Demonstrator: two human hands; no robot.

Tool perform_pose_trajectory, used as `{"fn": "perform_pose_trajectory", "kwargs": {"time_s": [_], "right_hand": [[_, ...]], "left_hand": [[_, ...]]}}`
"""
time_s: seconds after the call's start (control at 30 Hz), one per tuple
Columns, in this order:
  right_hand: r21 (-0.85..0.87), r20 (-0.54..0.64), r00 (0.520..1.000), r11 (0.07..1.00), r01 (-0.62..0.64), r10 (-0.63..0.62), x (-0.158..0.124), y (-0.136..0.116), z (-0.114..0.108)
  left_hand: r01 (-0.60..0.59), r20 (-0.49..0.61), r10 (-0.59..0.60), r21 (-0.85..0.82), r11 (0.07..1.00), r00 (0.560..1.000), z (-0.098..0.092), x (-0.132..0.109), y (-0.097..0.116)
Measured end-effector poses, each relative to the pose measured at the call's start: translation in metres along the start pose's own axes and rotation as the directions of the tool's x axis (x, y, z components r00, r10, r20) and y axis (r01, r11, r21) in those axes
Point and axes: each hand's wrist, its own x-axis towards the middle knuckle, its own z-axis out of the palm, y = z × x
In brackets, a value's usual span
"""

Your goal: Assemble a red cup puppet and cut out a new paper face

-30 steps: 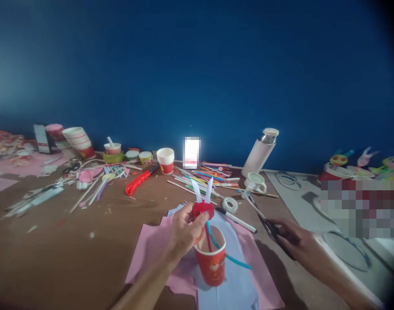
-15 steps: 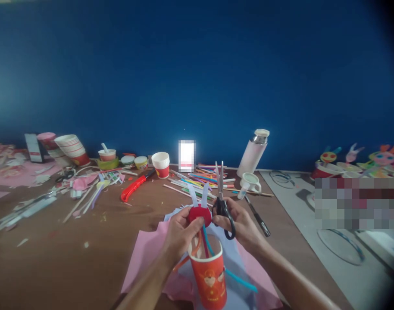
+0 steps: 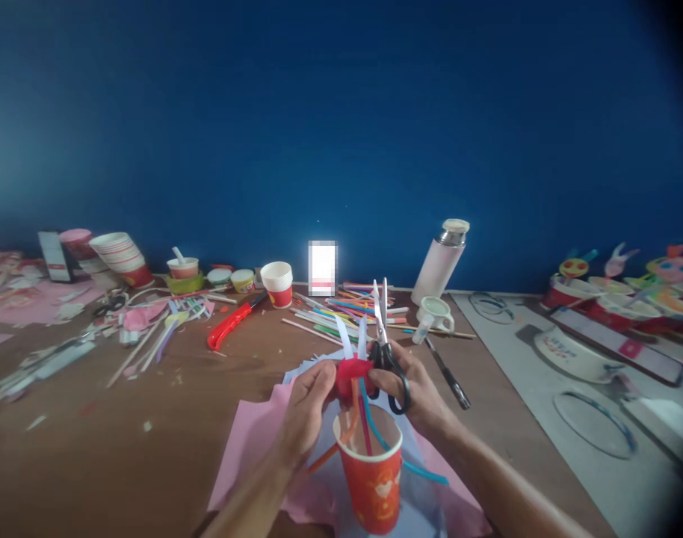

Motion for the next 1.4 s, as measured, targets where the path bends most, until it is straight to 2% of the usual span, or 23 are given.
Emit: {"fn": "perform_pose_trajectory", "kwargs": {"time_s": [0.13,0.33,0.53,0.73,0.9,1.17,1.4], "right_hand": [[0.025,0.038,0.999,1.000,-0.001,0.000,-0.001,0.003,-0.002],[0.132,0.035,0.999,0.991,-0.028,0.024,0.002,0.012,-0.002],[0.113,-0.017,0.999,0.993,-0.045,0.047,0.004,0.017,-0.002],[0.022,-0.043,0.994,0.994,-0.104,0.105,0.002,0.004,0.003],[0.059,0.021,0.993,0.991,-0.116,0.115,-0.001,0.000,0.007],[0.146,0.093,0.987,0.979,-0.143,0.130,-0.002,0.011,0.006],[0.098,0.119,0.984,0.985,-0.142,0.130,-0.002,0.011,0.002]], "left_hand": [[0.075,-0.007,-0.076,-0.083,0.994,0.997,-0.001,0.003,-0.003],[0.179,0.044,-0.178,-0.023,0.984,0.983,0.006,0.002,0.003],[0.158,0.072,-0.158,0.016,0.987,0.985,0.004,0.002,0.003],[0.157,0.082,-0.157,0.008,0.988,0.984,0.002,0.002,-0.001],[0.231,0.016,-0.230,-0.040,0.972,0.973,0.008,-0.001,0.004],[0.320,0.084,-0.316,-0.037,0.947,0.945,0.003,0.000,0.007],[0.297,0.145,-0.288,-0.042,0.954,0.947,-0.001,0.002,0.003]]}}
